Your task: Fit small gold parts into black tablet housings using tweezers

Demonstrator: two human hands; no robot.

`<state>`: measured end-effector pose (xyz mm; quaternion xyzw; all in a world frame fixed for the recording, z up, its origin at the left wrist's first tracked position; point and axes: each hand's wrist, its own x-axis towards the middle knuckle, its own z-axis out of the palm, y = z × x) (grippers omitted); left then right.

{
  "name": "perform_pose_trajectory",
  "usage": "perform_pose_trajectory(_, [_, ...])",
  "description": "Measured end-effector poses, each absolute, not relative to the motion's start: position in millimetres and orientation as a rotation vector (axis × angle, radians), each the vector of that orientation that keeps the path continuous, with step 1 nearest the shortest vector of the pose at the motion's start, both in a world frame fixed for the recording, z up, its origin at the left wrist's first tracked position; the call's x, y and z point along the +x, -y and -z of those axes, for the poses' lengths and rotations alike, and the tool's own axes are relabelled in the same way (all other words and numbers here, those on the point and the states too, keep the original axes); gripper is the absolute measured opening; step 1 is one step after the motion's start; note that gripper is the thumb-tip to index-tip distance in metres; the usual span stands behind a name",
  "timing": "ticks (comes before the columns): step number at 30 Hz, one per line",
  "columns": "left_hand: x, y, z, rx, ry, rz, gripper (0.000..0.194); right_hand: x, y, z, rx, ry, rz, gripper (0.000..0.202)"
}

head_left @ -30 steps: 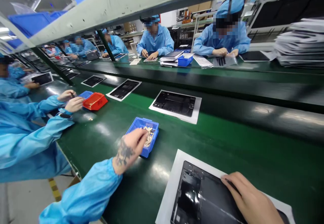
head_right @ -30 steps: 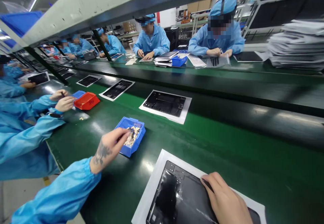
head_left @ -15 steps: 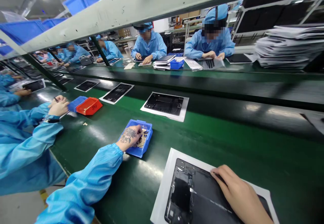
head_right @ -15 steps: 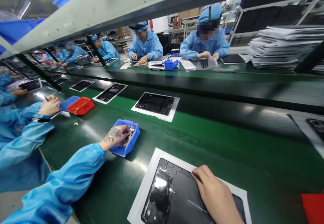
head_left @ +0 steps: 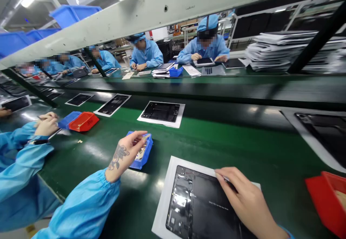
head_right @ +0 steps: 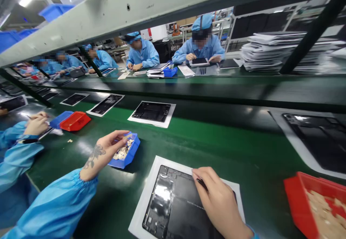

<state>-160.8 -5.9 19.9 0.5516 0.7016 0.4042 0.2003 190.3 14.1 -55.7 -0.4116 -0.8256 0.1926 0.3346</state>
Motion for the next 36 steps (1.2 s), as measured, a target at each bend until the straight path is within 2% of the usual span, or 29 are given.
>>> perform_pose_trajectory(3, [-117, -2, -24, 1.289, -1.603, -1.254, 0.023, 183, -2, 39, -1.033, 2.073, -0.681, 0.017])
perform_pose_trajectory(7, [-45, -9, -23, 0.917, -1.071, -1.177, 0.017, 175, 9, 19, -1.056, 1.932, -0.871, 0.016])
perform_pose_trajectory(13, [47, -11, -16, 0.779, -0.737, -1.041, 0.008, 200, 7, 5, -1.097, 1.511, -0.918, 0.013])
perform_pose_trajectory(17, [83, -18, -19, 0.861, -0.652, -0.924, 0.01, 238, 9, 0, -1.17, 1.461, -0.92, 0.022])
perform_pose_trajectory(24, [124, -43, -23, 1.122, -0.687, -0.774, 0.011, 295, 18, -7, -1.322, 1.549, -0.881, 0.021])
perform_pose_trajectory(31, [169, -46, -7, 0.91, -0.574, -0.547, 0.016, 339, 26, -3, -1.39, 1.628, -0.724, 0.021])
perform_pose_trajectory(36, [193, -50, 6, 0.923, -0.575, -0.57, 0.017, 358, 28, 6, -1.342, 1.556, -0.738, 0.016])
